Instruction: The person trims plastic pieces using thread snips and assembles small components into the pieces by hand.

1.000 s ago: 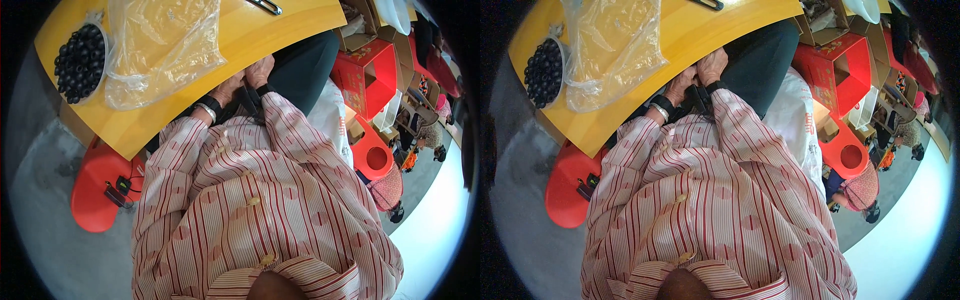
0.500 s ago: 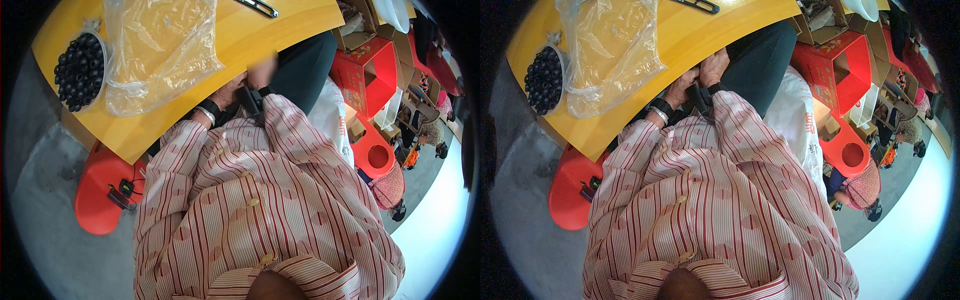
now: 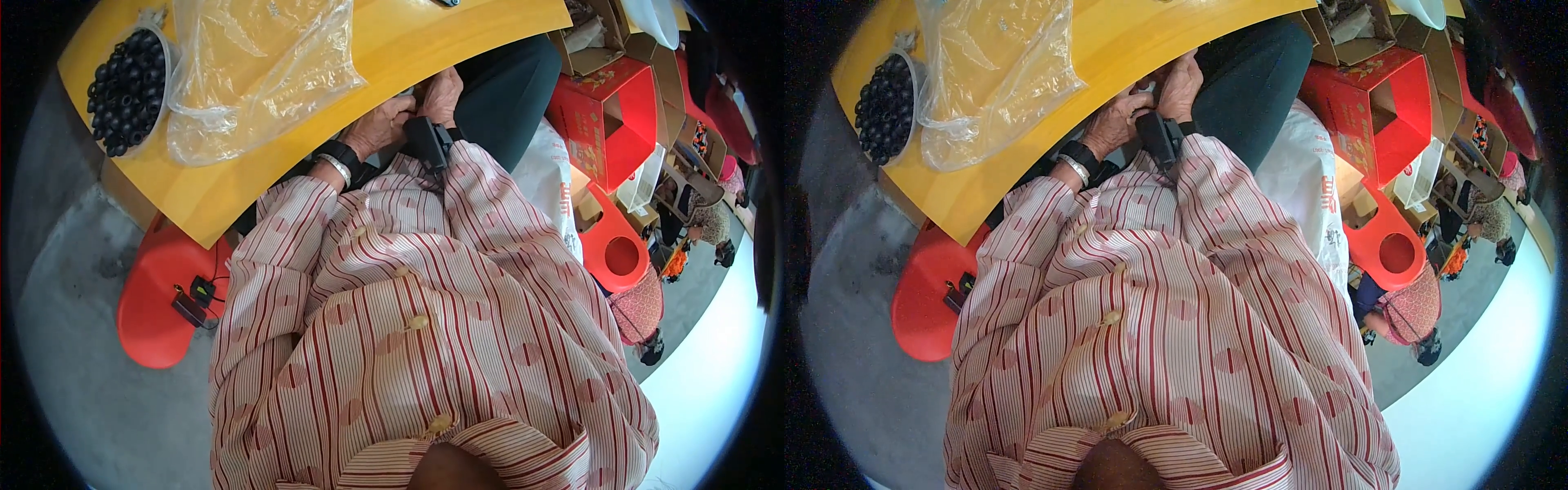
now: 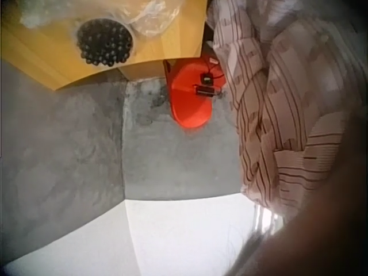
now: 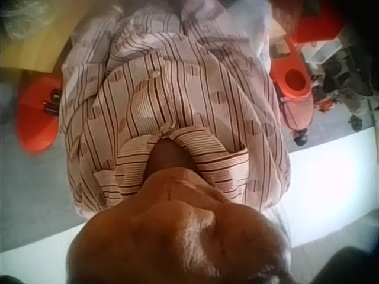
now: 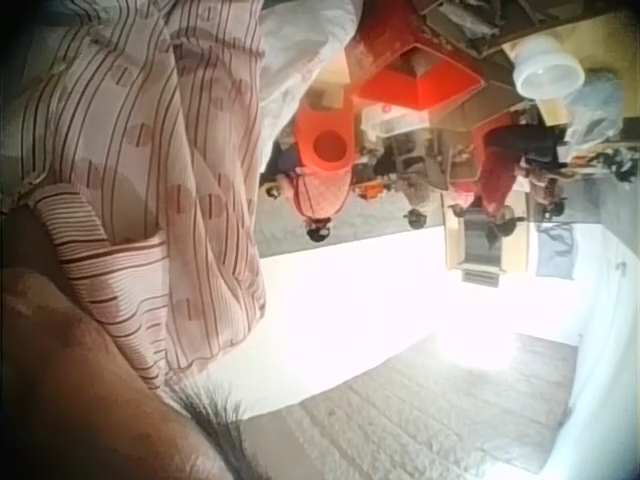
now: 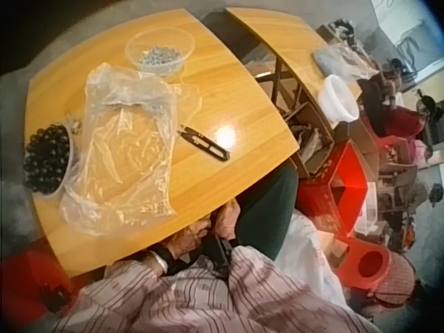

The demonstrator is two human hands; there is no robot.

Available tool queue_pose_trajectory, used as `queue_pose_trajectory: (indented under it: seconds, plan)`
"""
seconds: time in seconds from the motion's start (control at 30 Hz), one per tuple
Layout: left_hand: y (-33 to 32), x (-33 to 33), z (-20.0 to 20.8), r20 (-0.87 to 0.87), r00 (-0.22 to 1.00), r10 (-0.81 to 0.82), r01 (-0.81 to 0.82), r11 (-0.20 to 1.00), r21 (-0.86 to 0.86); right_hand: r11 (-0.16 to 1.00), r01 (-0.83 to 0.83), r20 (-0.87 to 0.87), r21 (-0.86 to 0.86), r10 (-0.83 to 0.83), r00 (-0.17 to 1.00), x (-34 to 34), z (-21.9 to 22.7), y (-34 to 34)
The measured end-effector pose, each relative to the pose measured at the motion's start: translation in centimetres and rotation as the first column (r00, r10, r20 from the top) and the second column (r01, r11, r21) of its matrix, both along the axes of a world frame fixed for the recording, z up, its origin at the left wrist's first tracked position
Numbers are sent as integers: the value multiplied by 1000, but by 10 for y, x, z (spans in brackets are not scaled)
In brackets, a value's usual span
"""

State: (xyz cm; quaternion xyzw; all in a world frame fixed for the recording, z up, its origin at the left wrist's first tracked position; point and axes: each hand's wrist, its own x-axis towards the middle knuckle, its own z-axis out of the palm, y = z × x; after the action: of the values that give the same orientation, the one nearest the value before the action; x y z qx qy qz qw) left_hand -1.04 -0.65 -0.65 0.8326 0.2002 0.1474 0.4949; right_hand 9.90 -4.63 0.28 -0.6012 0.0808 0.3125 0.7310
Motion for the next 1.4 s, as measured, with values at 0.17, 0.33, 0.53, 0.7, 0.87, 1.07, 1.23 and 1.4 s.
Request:
queue_pose_trajectory:
  seconds: [0.17,0.33,0.53,0.7,0.87,1.07,1.23,1.4]
  plan:
    - [1,0,-1,-32,998,-61,59,997,-46,994,-88,40,-61,91,995,9,-26,-11]
    - [2,0,-3,57,998,-21,19,999,34,816,-242,156,-526,372,915,19,-31,-21]
    - [3,2,5,23,999,-33,32,999,20,527,11,352,-850,552,756,11,-32,-22]
    - [6,0,8,-74,994,-84,78,994,-81,480,32,351,-876,593,724,5,-26,-17]
    - [3,0,-4,-69,996,-57,52,996,-69,488,-18,315,-873,591,743,-2,-3,-14]
    - [3,0,-8,-65,997,-47,45,998,-37,397,-10,270,-918,643,717,-3,-9,-11]
    - [2,3,-11,-120,990,-68,65,997,-34,331,61,279,-942,667,691,1,-19,-11]
    - [-1,5,-16,62,998,25,-26,1000,9,385,61,330,-921,685,649,-2,-14,-13]
